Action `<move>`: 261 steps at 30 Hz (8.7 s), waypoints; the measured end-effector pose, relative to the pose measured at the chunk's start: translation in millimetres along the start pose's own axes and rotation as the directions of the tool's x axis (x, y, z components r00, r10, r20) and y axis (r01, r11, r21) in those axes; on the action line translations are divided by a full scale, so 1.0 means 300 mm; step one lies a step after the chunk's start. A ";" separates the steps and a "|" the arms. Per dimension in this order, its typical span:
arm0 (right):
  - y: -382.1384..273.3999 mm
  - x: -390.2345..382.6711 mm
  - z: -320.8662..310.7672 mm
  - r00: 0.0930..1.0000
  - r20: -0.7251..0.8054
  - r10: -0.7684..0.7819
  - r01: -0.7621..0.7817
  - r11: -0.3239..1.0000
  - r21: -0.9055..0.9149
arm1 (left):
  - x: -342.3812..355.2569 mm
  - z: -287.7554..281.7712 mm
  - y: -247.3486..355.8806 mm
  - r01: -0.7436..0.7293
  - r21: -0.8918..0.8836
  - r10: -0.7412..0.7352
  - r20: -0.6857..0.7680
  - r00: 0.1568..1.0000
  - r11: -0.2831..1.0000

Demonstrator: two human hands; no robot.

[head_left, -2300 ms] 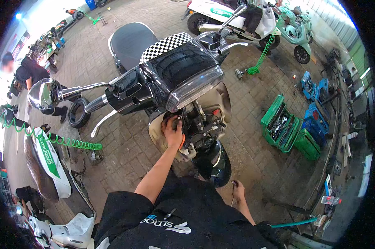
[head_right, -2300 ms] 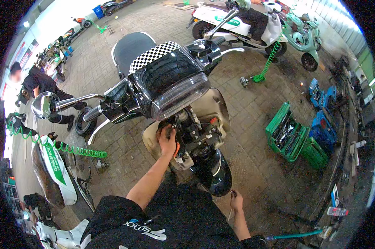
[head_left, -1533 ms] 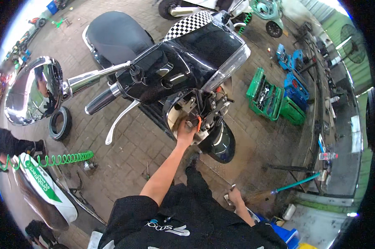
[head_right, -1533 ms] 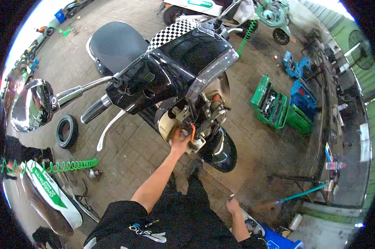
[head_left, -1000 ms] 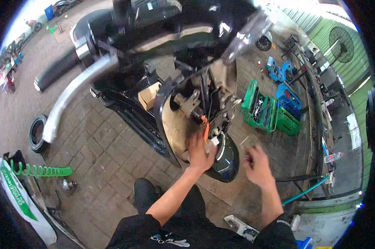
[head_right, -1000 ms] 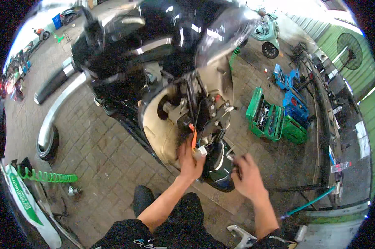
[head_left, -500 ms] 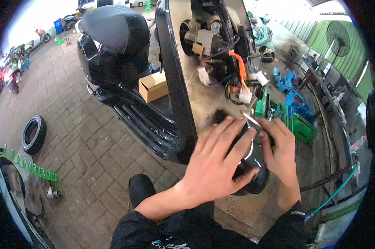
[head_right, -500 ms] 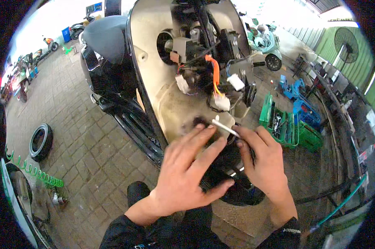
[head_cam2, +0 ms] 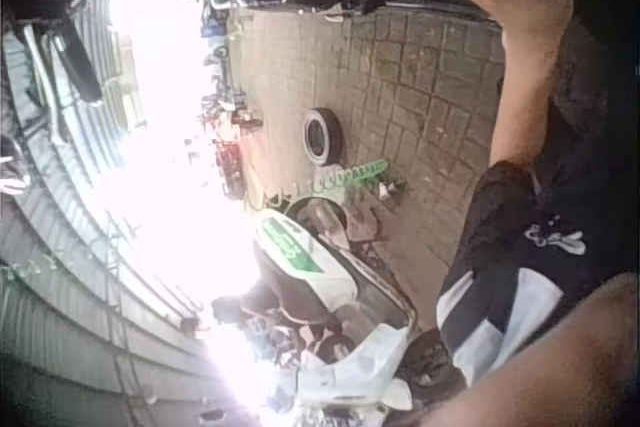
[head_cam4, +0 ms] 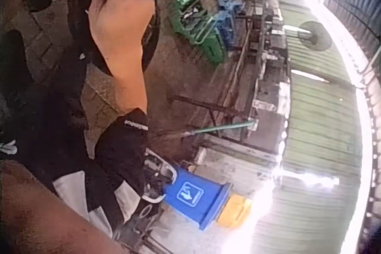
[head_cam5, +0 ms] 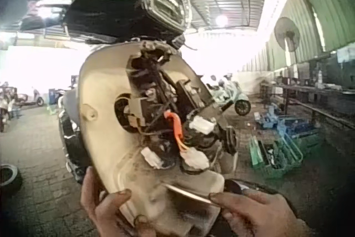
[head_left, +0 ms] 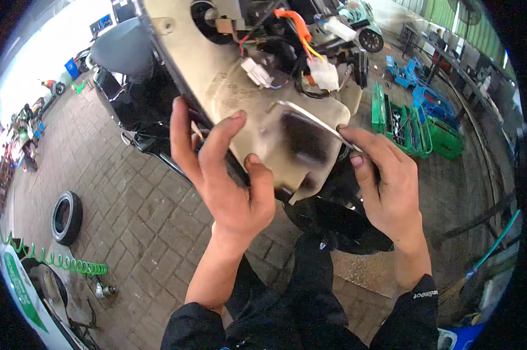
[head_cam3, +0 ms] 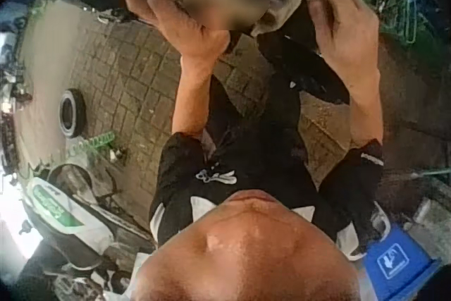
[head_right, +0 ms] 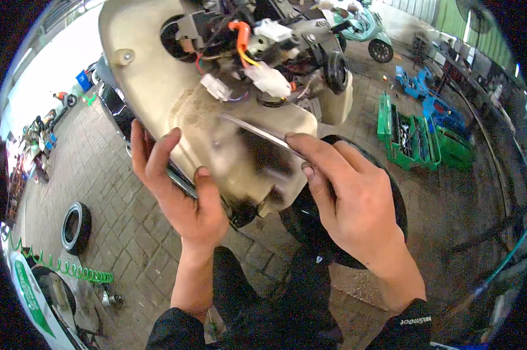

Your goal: The person works on the internal components and front fender of a scooter. The person manipulates wires and connectors near the handlebars, uses a screwdriver to loosen and tighten screws on the front wheel fender, and moves the fender by hand.

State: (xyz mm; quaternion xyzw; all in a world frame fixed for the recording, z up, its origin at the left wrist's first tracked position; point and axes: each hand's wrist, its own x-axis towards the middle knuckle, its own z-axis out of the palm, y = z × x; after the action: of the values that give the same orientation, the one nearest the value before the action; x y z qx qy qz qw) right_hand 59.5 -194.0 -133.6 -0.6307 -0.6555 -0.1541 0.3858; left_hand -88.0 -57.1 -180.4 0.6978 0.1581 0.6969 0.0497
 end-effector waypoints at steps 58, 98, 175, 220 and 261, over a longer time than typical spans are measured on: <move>-0.099 0.274 0.279 0.975 -0.222 0.002 -0.069 0.952 -0.297 | -0.011 -0.020 0.006 -0.007 -0.066 0.012 0.070 0.997 0.998; -0.133 0.515 0.054 0.943 -0.176 -0.282 0.324 0.896 0.304 | 0.015 -0.058 0.016 0.063 -0.113 -0.046 0.148 0.988 0.992; 0.373 0.113 0.168 0.944 -0.270 -0.187 0.147 0.976 -0.160 | 0.429 -0.029 -0.122 -0.039 -0.099 0.037 -0.022 0.999 0.994; 0.262 0.204 0.175 0.842 0.303 0.447 -0.421 0.194 0.886 | 0.397 0.217 -0.007 0.895 -0.362 -0.888 0.273 0.370 0.262; 0.042 0.075 0.136 0.913 -0.407 -0.009 -0.016 0.998 -0.057 | 0.395 0.320 -0.123 0.908 0.082 -0.906 -0.078 0.416 0.410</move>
State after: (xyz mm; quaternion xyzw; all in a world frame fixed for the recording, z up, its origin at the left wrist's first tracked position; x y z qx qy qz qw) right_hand 60.9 -148.0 -148.1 -0.5972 -0.5547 -0.3007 0.4953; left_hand -1.3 26.6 -80.1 0.4957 0.5490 0.5570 0.3777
